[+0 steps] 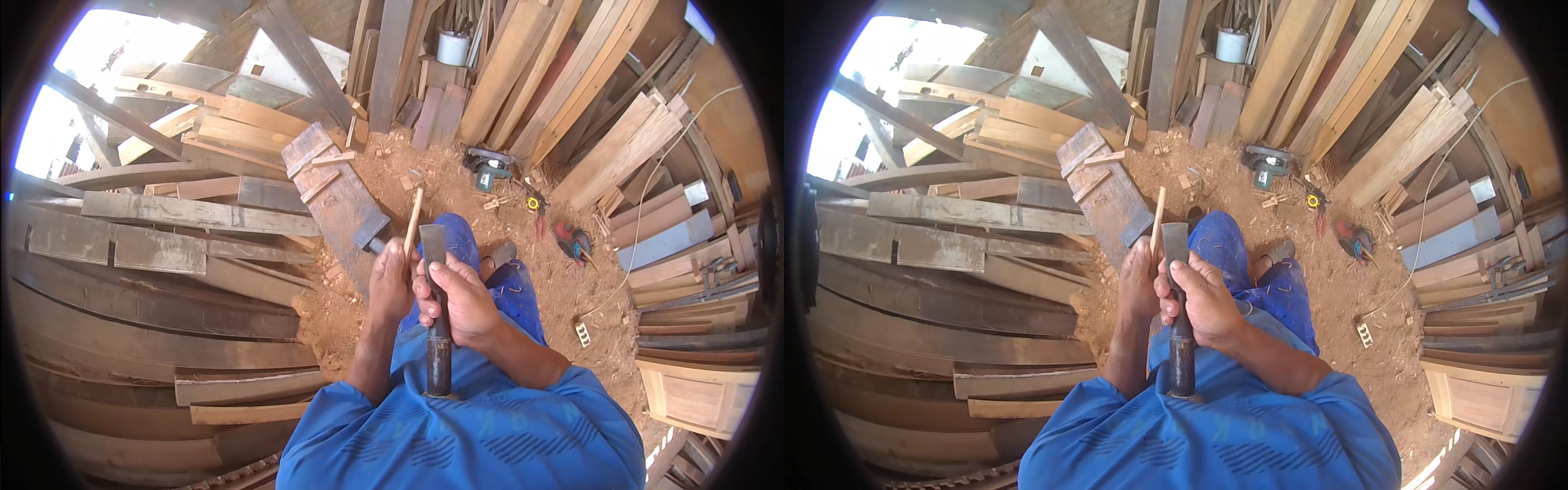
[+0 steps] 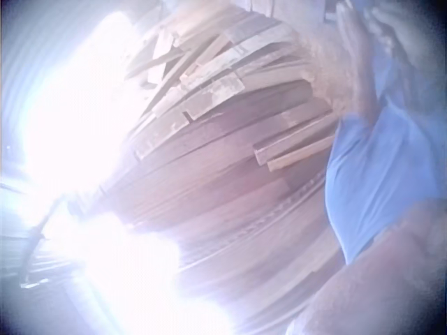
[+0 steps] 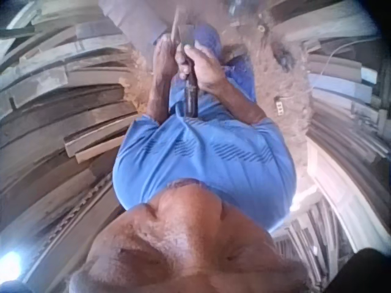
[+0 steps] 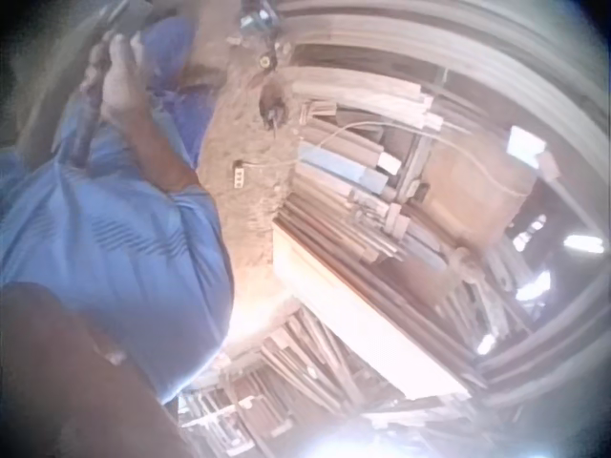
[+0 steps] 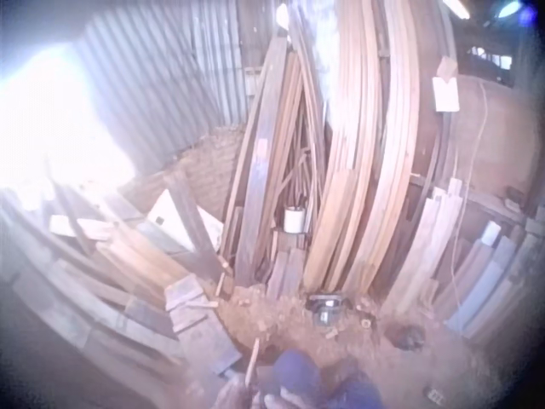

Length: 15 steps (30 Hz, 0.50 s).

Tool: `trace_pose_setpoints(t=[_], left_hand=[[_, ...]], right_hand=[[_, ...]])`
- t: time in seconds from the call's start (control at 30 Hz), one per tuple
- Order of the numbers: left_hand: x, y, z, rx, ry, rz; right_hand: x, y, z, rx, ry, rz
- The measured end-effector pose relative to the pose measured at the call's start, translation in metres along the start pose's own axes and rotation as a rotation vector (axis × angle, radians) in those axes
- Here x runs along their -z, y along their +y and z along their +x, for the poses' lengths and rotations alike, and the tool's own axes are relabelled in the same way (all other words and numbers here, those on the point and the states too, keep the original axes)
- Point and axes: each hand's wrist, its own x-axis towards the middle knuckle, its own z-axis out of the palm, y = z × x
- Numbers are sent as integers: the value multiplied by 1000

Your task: The person carves a small piece of wood with a chisel, occasionally using a mallet to strike the chisel for deeper cuts.

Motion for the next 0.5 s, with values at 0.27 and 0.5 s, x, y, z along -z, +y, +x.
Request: trace_pose_setpoints(t=[0.27,0.5], left_hand=[[2,1,14,-110,-44,197],[-4,1,-16,-319,28,543]], right_hand=[[-5,14,-9,-75,-63,-61],[-3,6,-19,-3,-15,-87]])
